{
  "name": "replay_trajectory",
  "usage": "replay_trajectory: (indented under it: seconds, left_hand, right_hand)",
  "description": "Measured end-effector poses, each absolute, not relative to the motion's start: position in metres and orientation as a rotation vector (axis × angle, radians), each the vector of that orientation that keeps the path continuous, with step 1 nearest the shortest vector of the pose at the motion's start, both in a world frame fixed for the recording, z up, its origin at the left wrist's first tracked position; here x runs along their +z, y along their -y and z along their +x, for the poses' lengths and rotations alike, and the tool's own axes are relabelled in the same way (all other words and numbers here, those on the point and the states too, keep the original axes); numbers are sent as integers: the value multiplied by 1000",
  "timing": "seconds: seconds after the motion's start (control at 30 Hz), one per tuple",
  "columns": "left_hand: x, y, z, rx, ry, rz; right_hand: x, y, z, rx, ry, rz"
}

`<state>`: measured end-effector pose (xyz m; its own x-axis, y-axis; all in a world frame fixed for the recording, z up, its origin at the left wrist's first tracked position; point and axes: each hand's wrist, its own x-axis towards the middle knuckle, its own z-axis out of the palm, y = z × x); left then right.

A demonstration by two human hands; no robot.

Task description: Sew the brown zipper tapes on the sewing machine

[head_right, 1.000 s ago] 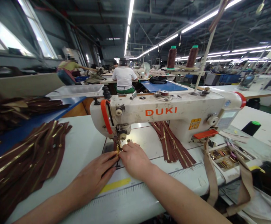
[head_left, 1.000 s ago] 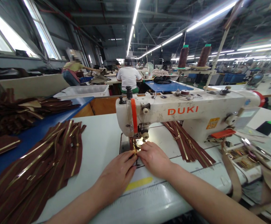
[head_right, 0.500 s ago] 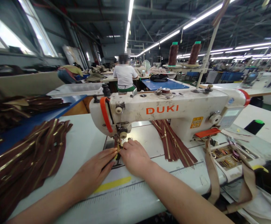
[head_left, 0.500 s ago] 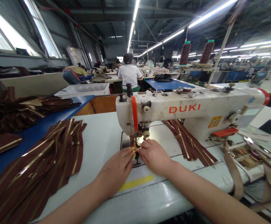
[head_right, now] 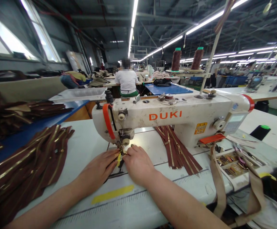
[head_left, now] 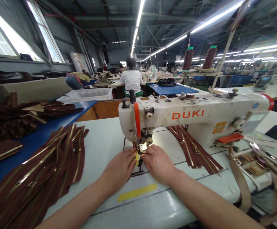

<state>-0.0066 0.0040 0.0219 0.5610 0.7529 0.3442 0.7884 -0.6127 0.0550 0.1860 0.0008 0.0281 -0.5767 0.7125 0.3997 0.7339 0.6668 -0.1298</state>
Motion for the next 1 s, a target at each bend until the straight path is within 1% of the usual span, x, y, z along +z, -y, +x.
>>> replay_trajectory:
  seconds: [0.57, 0.67, 0.87, 1.0]
  left_hand:
    - [26, -3, -6, -512, 1317, -2638]
    - [24, 17, -18, -514, 1337, -2609]
    - [19, 91, -49, -565, 1226, -2681]
    - [36, 90, -47, -573, 1296, -2742]
  right_hand:
    - [27, 0, 188, 11, 2388, -1106]
    - [24, 0, 188, 49, 2345, -1085]
    - [20, 1, 188, 98, 2292, -1039]
    - [21, 4, 188, 55, 2301, -1045]
